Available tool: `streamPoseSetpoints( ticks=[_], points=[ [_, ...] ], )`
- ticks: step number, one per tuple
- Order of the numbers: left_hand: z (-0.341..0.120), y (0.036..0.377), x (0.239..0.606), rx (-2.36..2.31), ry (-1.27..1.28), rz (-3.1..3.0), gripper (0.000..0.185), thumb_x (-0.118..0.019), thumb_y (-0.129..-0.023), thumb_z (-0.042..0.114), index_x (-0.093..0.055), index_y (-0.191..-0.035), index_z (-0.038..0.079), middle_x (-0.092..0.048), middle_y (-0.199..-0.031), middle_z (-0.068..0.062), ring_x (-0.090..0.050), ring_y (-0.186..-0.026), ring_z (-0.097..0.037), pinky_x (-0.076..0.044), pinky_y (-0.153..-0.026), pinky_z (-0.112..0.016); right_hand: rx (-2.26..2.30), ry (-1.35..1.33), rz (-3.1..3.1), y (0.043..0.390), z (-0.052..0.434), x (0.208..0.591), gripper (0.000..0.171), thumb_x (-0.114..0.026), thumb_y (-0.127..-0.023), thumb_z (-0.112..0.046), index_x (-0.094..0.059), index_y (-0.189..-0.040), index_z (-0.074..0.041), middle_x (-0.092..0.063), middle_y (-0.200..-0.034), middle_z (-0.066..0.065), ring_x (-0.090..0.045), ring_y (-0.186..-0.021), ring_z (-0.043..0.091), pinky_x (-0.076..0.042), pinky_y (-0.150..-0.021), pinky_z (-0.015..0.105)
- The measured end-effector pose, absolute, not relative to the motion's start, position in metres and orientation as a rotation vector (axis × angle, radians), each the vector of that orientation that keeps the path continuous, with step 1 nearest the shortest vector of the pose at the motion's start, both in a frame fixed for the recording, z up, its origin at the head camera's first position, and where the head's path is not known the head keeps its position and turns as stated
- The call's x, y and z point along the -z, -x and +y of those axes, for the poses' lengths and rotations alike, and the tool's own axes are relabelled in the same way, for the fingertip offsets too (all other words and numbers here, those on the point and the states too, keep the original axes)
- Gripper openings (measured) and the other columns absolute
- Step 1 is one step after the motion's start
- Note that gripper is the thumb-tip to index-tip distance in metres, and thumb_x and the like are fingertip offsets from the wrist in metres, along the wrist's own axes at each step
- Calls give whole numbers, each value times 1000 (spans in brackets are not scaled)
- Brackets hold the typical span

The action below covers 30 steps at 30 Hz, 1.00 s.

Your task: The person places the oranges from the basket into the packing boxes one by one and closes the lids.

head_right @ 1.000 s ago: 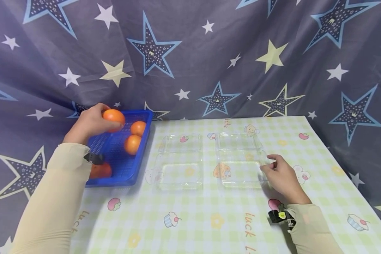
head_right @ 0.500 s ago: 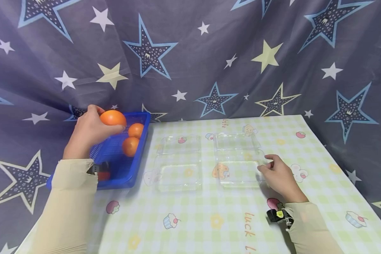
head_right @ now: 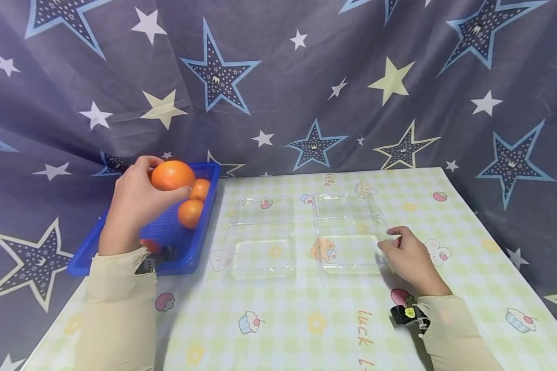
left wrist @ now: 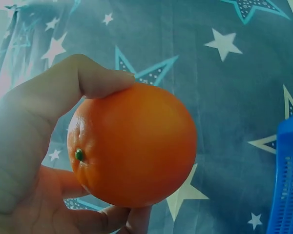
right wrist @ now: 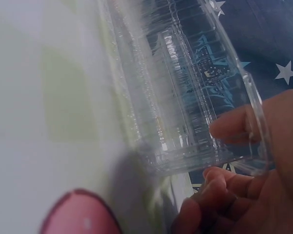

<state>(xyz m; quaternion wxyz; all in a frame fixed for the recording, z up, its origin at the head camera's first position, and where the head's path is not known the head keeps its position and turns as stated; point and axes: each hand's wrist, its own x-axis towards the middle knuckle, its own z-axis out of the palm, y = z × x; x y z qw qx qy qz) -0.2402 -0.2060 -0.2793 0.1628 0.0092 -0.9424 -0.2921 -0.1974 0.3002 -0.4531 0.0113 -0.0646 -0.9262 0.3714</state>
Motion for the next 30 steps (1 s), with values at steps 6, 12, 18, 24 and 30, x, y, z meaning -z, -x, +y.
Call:
streamPoseSetpoints(
  ticks=[6, 12, 18, 24, 30],
  points=[
    [-192, 236, 284, 851, 43, -2617, 77, -85, -77, 49, -55, -137, 12, -56, -121, -20, -53, -106, -39, -50, -83, -55, -1169, 211, -2894, 197, 301, 454, 59, -56, -103, -36, -44, -146, 3, -58, -103, 16, -55, -78, 23, -45, -66, 33],
    [-172, 237, 293, 849, 125, -2582, 70, -84, -76, 42, -60, -137, 16, -55, -121, -19, -51, -104, -37, -46, -80, -51, -1162, 212, -2891, 198, 301, 455, 58, -56, -103, -35, -45, -145, 3, -58, -101, 16, -55, -78, 23, -45, -65, 33],
    [-152, 241, 305, 905, 184, -2627, 69, -84, -76, 35, -59, -138, 18, -48, -126, -18, -54, -99, -34, -51, -80, -50, -1160, 215, -2893, 198, 300, 456, 57, -56, -103, -35, -46, -145, 3, -59, -100, 16, -55, -78, 23, -45, -65, 33],
    [-132, 245, 311, 969, 228, -2620, 71, -84, -74, 32, -59, -139, 19, -46, -129, -16, -54, -100, -33, -53, -80, -50, -1140, 222, -2897, 197, 300, 456, 57, -56, -103, -35, -46, -145, 2, -58, -100, 16, -55, -78, 24, -44, -65, 33],
    [-112, 248, 315, 996, 253, -2633, 78, -87, -72, 39, -55, -140, 22, -46, -129, -13, -55, -97, -29, -52, -80, -46, -1144, 230, -2906, 198, 300, 456, 57, -55, -103, -35, -46, -145, 2, -57, -102, 16, -54, -79, 25, -44, -65, 33]
  ],
)
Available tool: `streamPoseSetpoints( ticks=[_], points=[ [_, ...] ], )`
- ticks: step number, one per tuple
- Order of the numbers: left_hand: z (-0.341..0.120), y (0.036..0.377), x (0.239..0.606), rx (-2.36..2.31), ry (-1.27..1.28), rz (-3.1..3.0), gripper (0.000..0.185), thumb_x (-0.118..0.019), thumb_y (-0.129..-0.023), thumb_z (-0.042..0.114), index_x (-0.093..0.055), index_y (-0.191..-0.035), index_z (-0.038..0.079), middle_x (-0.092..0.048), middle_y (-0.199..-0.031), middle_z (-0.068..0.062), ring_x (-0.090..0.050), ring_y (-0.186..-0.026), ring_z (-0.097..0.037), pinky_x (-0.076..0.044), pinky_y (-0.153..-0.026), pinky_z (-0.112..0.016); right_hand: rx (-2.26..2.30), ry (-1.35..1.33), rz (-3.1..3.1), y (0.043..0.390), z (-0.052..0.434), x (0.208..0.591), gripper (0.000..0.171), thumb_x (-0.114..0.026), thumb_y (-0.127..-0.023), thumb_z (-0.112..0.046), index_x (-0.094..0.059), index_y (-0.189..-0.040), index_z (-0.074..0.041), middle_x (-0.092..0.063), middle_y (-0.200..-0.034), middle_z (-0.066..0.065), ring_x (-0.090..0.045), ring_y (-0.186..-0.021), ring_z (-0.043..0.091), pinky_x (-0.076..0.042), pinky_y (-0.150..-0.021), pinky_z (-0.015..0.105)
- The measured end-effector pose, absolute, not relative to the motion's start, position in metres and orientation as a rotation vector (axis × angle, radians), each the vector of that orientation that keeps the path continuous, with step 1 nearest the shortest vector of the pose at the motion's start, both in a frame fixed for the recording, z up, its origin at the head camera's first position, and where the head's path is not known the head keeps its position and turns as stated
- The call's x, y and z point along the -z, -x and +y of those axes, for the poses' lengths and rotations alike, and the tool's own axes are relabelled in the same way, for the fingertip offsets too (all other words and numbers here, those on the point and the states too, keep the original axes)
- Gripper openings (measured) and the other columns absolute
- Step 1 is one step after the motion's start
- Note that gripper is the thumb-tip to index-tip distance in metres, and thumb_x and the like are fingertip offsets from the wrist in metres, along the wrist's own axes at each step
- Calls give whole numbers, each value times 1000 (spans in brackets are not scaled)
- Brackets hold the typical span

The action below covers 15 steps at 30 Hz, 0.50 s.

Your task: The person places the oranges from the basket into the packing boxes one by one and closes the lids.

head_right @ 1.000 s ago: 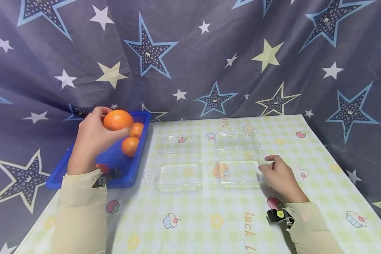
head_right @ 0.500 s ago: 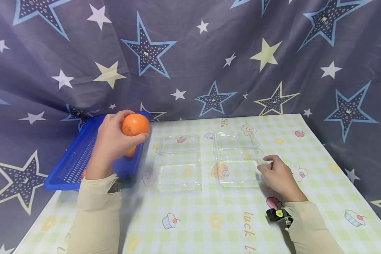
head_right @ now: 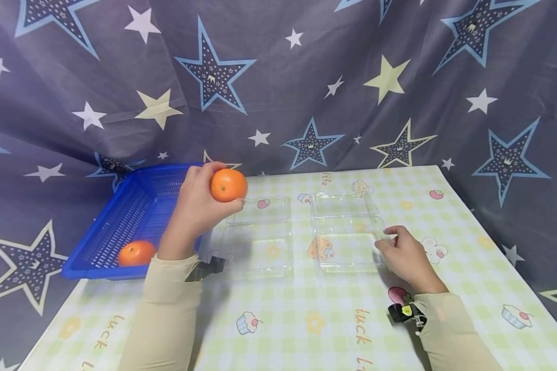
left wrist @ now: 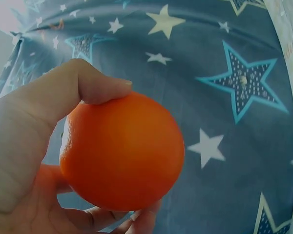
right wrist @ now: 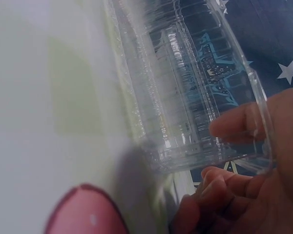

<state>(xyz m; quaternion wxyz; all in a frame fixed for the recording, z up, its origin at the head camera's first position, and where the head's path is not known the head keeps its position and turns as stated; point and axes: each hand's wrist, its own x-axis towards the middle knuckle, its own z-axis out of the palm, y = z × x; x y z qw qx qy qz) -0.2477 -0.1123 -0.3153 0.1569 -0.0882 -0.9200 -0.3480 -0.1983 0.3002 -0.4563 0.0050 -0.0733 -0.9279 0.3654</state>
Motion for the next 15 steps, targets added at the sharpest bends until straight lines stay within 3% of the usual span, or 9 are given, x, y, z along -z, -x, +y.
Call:
streamPoseSetpoints(
  ticks=[11, 15],
  points=[
    [-69, 250, 318, 1084, 368, -2601, 74, -87, -71, 38, -50, -133, 18, -50, -125, -9, -55, -100, -26, -53, -84, -45, -1142, 239, -2909, 200, 302, 456, 58, -54, -104, -40, -46, -145, 1, -58, -103, 16, -55, -82, 25, -44, -67, 33],
    [-56, 250, 320, 1132, 391, -2595, 74, -88, -71, 38, -49, -130, 18, -51, -122, -8, -56, -99, -24, -54, -84, -44, -1173, 285, -2916, 199, 301, 455, 63, -41, -107, -49, -45, -145, 1, -58, -116, 23, -58, -97, 34, -48, -75, 43]
  ],
)
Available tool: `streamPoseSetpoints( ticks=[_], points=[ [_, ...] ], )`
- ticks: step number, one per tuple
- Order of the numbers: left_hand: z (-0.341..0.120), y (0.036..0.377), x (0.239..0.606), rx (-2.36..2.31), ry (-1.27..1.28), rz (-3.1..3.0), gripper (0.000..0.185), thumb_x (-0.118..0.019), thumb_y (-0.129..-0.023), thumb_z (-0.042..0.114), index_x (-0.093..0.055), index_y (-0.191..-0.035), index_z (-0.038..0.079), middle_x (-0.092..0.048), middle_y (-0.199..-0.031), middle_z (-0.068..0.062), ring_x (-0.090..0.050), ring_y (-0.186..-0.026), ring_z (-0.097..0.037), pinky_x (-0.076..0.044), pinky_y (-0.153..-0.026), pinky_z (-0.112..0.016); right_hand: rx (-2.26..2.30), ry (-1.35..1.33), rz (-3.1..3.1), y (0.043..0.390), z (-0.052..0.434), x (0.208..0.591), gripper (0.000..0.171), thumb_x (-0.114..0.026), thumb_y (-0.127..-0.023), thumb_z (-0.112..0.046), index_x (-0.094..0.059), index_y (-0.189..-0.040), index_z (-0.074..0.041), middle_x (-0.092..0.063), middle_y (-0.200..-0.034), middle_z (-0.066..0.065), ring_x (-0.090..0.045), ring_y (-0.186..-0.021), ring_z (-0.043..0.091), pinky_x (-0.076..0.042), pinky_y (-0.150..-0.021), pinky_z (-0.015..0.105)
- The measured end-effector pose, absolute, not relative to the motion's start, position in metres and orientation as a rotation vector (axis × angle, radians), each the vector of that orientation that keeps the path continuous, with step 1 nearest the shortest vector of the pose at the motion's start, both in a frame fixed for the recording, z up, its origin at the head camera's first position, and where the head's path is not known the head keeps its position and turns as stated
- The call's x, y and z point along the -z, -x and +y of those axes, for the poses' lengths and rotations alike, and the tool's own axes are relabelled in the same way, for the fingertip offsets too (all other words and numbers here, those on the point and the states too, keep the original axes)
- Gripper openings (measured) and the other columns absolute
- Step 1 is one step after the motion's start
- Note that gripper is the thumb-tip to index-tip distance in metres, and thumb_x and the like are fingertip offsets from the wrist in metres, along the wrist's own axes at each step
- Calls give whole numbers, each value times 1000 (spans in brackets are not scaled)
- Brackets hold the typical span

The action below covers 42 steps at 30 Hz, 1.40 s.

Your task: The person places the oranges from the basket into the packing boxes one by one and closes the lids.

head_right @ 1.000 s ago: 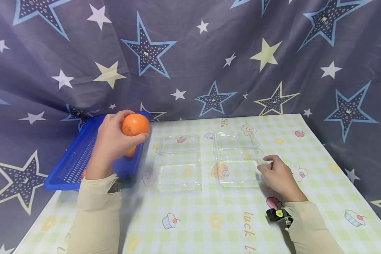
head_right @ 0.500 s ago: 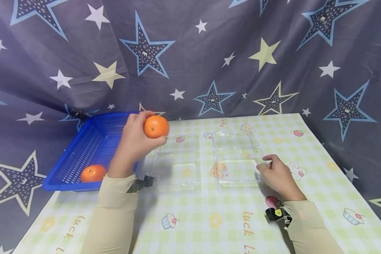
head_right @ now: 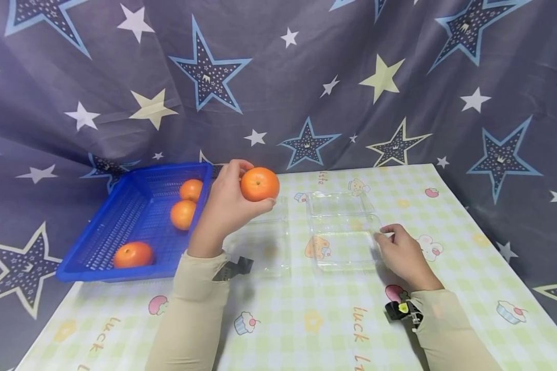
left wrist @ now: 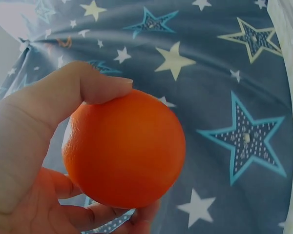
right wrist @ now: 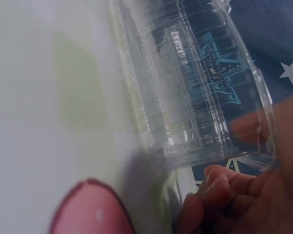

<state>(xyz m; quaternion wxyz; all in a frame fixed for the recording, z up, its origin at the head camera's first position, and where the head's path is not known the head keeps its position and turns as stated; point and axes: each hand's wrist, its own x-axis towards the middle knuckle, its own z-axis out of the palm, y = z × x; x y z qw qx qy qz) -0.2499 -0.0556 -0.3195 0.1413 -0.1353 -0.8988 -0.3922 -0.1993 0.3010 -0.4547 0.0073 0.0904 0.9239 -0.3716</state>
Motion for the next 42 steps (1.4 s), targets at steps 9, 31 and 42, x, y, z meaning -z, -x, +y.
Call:
streamPoseSetpoints(
  ticks=[9, 31, 42],
  points=[
    [-29, 247, 326, 1140, 511, -2591, 71, -89, -72, 40, -54, -131, 21, -54, -121, -4, -56, -100, -21, -55, -83, -44, 1182, -289, 2890, 198, 305, 454, 61, -22, -110, -49, -47, -133, 1, -58, -108, 20, -54, -104, 38, -44, -84, 48],
    [41, 239, 346, 917, 737, -2682, 76, -85, -78, 51, -60, -143, 21, -61, -128, 0, -64, -102, -17, -56, -86, -38, 1137, -171, 2942, 198, 309, 456, 45, -26, -111, -35, -56, -109, -1, -56, -86, 12, -52, -78, 26, -40, -68, 35],
    [65, 239, 362, 791, 778, -2688, 70, -86, -78, 52, -61, -132, 15, -71, -120, 1, -65, -102, -18, -55, -86, -34, 1143, -210, 2911, 201, 312, 455, 43, -27, -112, -33, -56, -110, -1, -54, -87, 12, -51, -78, 26, -40, -67, 35]
  ],
)
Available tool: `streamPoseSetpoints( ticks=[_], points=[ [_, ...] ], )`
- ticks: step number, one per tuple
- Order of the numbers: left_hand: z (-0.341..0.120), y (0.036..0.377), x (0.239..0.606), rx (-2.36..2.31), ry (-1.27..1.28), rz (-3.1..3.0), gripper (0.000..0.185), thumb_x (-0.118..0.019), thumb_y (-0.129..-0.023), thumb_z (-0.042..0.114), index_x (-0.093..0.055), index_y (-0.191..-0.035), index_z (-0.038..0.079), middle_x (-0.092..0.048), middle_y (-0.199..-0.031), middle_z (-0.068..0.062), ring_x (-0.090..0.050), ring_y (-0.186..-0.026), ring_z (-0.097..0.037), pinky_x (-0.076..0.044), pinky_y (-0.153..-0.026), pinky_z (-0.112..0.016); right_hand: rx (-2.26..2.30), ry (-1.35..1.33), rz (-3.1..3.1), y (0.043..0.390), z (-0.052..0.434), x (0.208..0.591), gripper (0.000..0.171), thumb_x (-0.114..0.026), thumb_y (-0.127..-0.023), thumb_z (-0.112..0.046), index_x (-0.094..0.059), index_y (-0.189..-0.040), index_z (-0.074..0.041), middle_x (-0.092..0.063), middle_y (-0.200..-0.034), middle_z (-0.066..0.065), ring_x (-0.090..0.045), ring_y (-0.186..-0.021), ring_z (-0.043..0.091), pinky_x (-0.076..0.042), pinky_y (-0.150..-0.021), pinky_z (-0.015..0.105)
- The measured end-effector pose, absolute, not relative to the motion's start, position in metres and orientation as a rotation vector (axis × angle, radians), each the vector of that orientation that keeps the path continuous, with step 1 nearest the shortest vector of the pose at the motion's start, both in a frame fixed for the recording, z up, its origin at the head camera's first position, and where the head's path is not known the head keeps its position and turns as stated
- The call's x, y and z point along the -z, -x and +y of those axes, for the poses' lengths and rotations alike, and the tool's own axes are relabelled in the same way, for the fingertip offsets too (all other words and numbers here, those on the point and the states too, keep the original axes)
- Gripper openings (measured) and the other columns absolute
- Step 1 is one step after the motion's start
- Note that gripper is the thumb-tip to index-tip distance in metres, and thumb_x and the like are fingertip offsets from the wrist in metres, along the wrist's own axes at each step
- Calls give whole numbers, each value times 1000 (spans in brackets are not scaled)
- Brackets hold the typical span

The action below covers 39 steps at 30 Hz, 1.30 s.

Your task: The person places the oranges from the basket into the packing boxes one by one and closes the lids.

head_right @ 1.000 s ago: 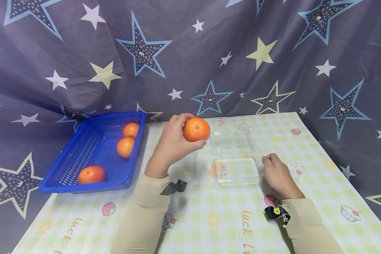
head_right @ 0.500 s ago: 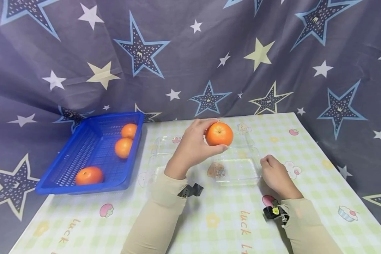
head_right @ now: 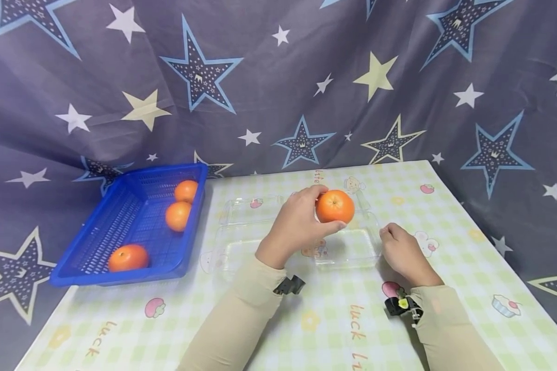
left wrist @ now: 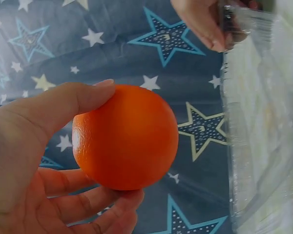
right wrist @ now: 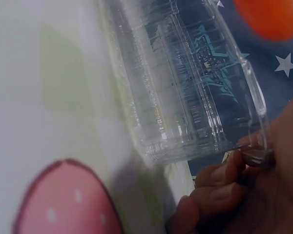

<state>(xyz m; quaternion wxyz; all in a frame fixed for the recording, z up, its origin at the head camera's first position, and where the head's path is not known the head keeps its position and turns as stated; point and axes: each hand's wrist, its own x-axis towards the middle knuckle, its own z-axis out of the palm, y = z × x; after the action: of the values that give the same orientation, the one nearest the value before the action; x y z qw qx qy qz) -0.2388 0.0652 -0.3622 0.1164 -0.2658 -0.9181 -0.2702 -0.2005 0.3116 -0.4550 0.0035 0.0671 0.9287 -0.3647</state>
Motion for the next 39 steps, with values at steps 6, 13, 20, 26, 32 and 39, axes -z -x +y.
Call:
streamPoseSetpoints(
  ticks=[6, 13, 20, 26, 32, 39],
  points=[
    [72, 238, 371, 772, 811, -2705, 66, -87, -79, 50, -63, -130, 15, -70, -118, 1, -66, -99, -14, -55, -85, -29, 1126, -182, 2942, 201, 312, 454, 42, -28, -111, -32, -56, -110, -1, -55, -87, 12, -52, -80, 27, -40, -69, 35],
    [82, 239, 385, 783, 804, -2781, 69, -86, -79, 53, -65, -134, 16, -59, -122, -1, -60, -95, -12, -55, -86, -28, 1123, -178, 2943, 199, 313, 454, 42, -29, -111, -31, -57, -112, 0, -54, -87, 12, -52, -82, 28, -39, -70, 36],
    [92, 240, 400, 697, 839, -2812, 66, -87, -78, 52, -67, -132, 18, -58, -115, 0, -59, -88, -10, -53, -81, -24, 1135, -183, 2926, 201, 313, 454, 42, -28, -111, -32, -56, -112, 0, -53, -87, 12, -51, -79, 26, -40, -67, 35],
    [101, 239, 407, 620, 845, -2865, 67, -84, -80, 55, -66, -134, 20, -58, -118, 1, -60, -84, -11, -52, -77, -24, 1129, -172, 2941, 203, 315, 455, 42, -29, -111, -31, -57, -111, 0, -53, -86, 11, -51, -80, 27, -39, -68, 35],
    [105, 241, 416, 502, 853, -2878, 67, -80, -81, 61, -66, -134, 23, -60, -116, 5, -59, -86, -10, -50, -74, -25, 1110, -166, 2952, 203, 315, 454, 41, -29, -110, -31, -57, -109, -1, -54, -85, 11, -52, -81, 27, -39, -69, 34],
    [106, 242, 422, 447, 870, -2846, 66, -80, -81, 62, -68, -132, 22, -63, -113, 5, -59, -87, -11, -50, -75, -25, 1112, -154, 2956, 204, 315, 454, 40, -30, -110, -29, -58, -109, 0, -55, -87, 12, -52, -82, 28, -40, -70, 35]
  ],
)
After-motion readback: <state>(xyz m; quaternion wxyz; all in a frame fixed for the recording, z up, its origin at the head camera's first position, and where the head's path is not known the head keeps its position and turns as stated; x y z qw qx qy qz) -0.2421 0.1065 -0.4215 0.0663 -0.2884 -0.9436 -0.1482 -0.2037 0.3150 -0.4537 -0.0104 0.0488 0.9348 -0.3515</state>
